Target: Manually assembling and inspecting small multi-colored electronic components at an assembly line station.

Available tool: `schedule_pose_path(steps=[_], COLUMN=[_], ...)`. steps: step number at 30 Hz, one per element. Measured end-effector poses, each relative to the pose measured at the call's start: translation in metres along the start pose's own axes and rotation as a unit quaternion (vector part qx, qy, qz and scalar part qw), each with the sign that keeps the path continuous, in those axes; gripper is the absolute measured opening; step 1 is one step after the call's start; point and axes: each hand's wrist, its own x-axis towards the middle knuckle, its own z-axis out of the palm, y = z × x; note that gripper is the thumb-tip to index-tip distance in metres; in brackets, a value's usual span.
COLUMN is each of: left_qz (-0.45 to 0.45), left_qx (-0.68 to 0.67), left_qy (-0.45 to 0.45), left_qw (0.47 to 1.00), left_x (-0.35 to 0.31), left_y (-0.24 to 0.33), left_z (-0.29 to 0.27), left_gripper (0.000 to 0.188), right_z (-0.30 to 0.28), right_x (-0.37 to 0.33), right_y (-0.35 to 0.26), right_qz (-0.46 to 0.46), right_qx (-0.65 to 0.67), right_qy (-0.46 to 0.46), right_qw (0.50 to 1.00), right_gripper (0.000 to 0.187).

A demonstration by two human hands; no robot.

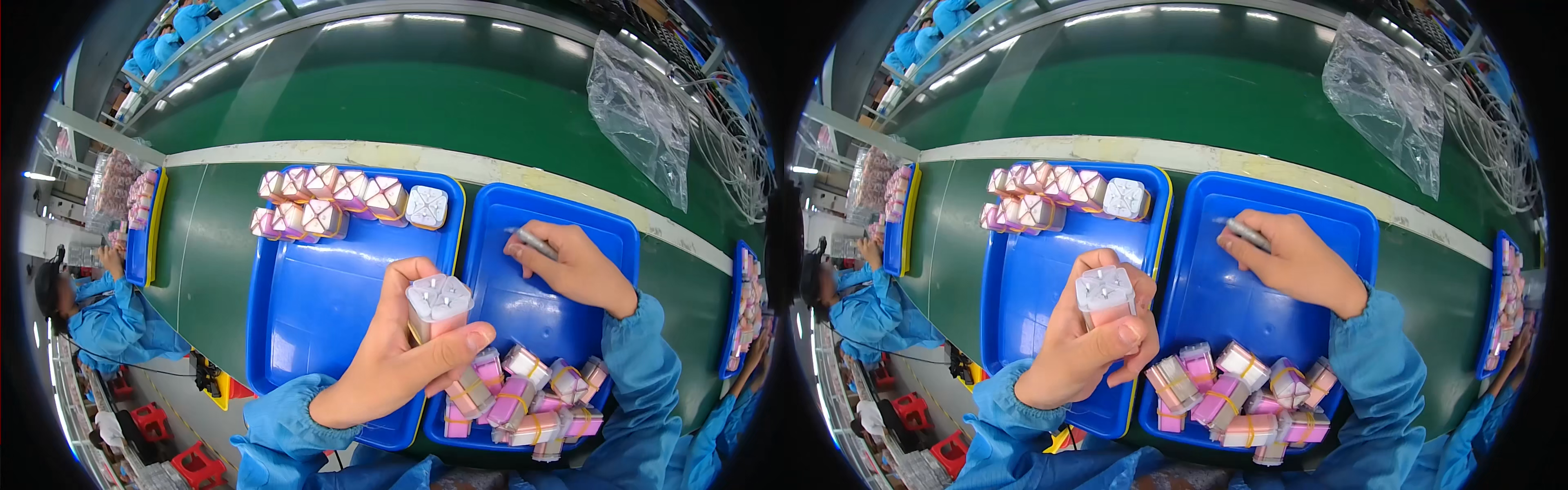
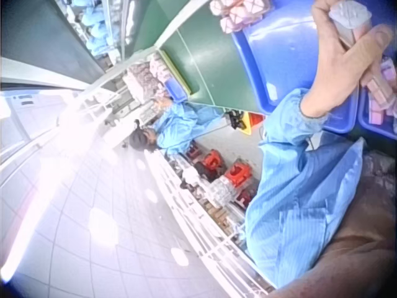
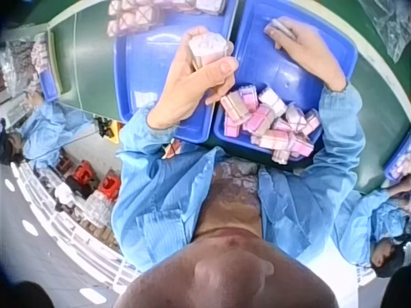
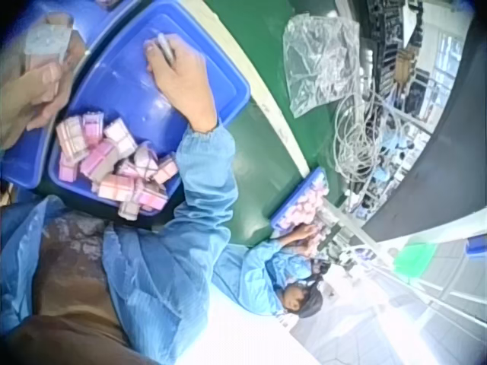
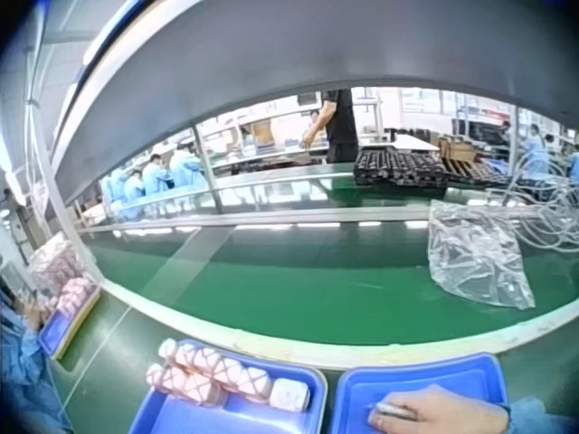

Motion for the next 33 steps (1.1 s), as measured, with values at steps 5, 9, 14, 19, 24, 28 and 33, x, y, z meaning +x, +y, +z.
schedule_pose_path(steps=[5, 9, 14, 19, 24, 28, 33], left_qz=[-0.032, -0.006, -0.033, -0.032, -0.065, -0.026, -0.024], left_qx=[-0.053, 0.006, -0.054, -0.077, -0.061, 0.02, -0.064], left_qy=[-0.045, -0.052, -0.054, -0.083, -0.076, -0.031, -0.068], left_qw=[0.997, 0.999, 0.996, 0.993, 0.993, 0.999, 0.995], left_x=[0.0, -0.001, 0.002, 0.003, 0.001, 0.002, -0.001], left_y=[0.003, 0.006, 0.003, -0.001, 0.007, 0.0, 0.003], left_z=[-0.007, 0.002, 0.0, -0.009, 0.002, 0.002, 0.0], left_gripper=[0.044, 0.051, 0.049, 0.045, 0.046, 0.049, 0.052], right_z=[0.007, 0.006, 0.006, 0.007, 0.009, 0.008, 0.009], right_x=[0.001, 0.003, 0.003, 0.003, 0.005, 0.003, 0.003], right_y=[-0.003, -0.001, 0.0, 0.002, 0.007, 0.004, 0.003], right_qz=[-0.05, -0.032, -0.029, -0.029, -0.059, -0.044, -0.043], right_qx=[-0.045, -0.024, -0.035, -0.036, -0.039, -0.041, -0.039], right_qy=[-0.005, -0.004, 0.002, 0.004, 0.017, 0.015, 0.011], right_qw=[0.998, 0.999, 0.999, 0.999, 0.997, 0.998, 0.998], right_gripper=[0.023, 0.025, 0.025, 0.026, 0.026, 0.027, 0.027])
